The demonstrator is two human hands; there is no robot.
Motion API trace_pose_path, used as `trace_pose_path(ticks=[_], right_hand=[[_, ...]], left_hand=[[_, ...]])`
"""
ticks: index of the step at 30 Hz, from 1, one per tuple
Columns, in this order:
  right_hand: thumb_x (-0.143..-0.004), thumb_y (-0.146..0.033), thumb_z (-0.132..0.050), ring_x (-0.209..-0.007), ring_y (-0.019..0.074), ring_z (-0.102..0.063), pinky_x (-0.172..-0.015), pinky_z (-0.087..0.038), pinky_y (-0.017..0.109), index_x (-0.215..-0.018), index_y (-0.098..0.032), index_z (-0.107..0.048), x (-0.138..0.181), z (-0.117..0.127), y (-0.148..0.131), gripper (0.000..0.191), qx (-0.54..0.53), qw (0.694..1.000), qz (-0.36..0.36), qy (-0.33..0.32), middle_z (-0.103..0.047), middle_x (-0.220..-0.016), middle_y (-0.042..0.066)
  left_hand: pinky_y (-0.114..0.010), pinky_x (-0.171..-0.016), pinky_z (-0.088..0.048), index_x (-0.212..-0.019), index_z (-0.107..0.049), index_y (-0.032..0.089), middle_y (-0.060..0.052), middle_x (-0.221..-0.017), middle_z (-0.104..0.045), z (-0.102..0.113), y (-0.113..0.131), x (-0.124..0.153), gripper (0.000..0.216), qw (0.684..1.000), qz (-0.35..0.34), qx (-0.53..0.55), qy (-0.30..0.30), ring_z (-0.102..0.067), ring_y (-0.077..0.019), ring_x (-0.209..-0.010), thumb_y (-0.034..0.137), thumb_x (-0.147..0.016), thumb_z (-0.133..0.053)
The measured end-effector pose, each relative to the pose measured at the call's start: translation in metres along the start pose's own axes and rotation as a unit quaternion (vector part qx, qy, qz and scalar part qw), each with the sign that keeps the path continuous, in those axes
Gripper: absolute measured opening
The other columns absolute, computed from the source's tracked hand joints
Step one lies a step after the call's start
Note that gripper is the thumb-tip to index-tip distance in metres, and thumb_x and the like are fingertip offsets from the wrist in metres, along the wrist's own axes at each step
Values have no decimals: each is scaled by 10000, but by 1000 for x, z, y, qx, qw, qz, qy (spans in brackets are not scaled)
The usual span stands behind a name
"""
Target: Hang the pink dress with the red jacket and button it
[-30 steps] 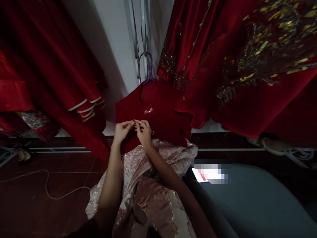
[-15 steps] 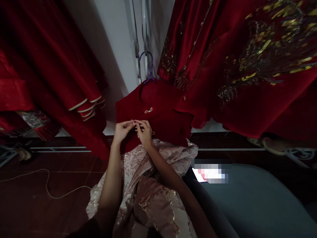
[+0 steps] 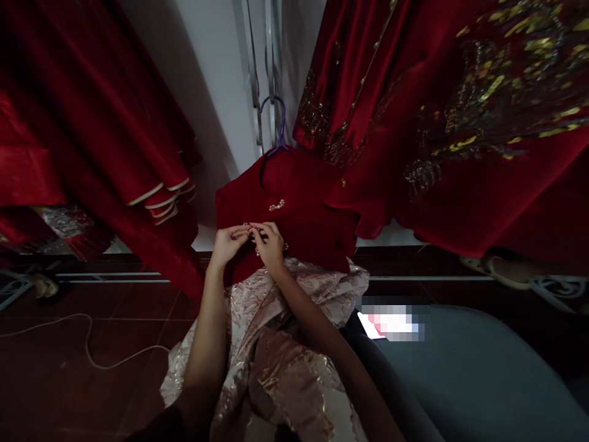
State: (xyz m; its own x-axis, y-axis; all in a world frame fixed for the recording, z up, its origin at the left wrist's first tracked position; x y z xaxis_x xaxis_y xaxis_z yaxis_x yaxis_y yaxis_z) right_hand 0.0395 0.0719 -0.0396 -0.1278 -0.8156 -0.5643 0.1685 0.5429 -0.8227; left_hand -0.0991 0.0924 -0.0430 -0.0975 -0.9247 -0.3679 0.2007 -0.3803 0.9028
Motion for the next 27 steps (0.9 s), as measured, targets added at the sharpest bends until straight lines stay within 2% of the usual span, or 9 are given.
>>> trace_pose_path(ticks=[10,14,19,22,25,27], right_hand=[[-859,-440,-489,-814,117,-612,-661,-602,243,-1025,-219,-657,2,-1,-4,323,20,1000,-6,-21,-524,-1049,59],[-850,-432,-497,-760,103,-623,-633,-599,239,-990,-187,-625,-4,-4,-1,309,5,999,-14,-47,-511,-1046,66],[-776,-426,-580,-577,76,-607,-482,-575,231,-929,-168,-521,-21,-9,9,306,-3,990,-54,-132,-536,-906,25],[-760,-379,-598,-590,90,-628,-471,-567,221,-917,-174,-503,-27,-13,9,275,-15,979,-68,-191,-553,-838,0],[-766,-330,-591,-627,101,-648,-477,-567,216,-920,-174,-537,-27,-12,5,225,-6,966,-88,-243,-596,-886,21],[-786,-309,-569,-627,108,-654,-484,-568,222,-922,-176,-572,-25,-4,0,191,13,956,-103,-273,-628,-874,31]], left_hand=[[-339,-830,-540,-920,-701,120,-112,-947,-713,2,-3,1,285,999,16,33,-7,-681,-194,-860,313,-714,-666],[-340,-810,-540,-913,-706,128,-107,-934,-715,6,-1,1,297,1000,3,5,4,-682,-195,-835,352,-723,-664],[-335,-850,-514,-904,-715,150,-85,-933,-717,7,0,1,300,1000,-10,-21,15,-666,-193,-883,389,-741,-639],[-320,-843,-511,-890,-705,142,-83,-931,-714,1,-4,-2,288,1000,-5,0,19,-660,-179,-881,377,-739,-634],[-287,-762,-527,-876,-670,132,-88,-915,-707,4,-8,-4,281,998,13,28,48,-662,-156,-811,358,-710,-658],[-269,-681,-529,-868,-643,131,-78,-831,-702,8,-9,-3,291,997,43,34,53,-656,-142,-722,363,-695,-669]])
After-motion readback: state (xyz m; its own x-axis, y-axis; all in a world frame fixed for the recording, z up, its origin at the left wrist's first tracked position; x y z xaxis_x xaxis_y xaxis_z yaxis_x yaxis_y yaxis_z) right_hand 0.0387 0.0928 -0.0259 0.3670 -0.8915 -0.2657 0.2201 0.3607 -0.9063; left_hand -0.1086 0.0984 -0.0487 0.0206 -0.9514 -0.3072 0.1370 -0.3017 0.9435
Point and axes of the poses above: each hand's wrist, its own x-axis away from the middle knuckle, its own z-axis out of the back of the hand, y = z × x, the point moved 10 cm from there along -x, towards the middle knuckle
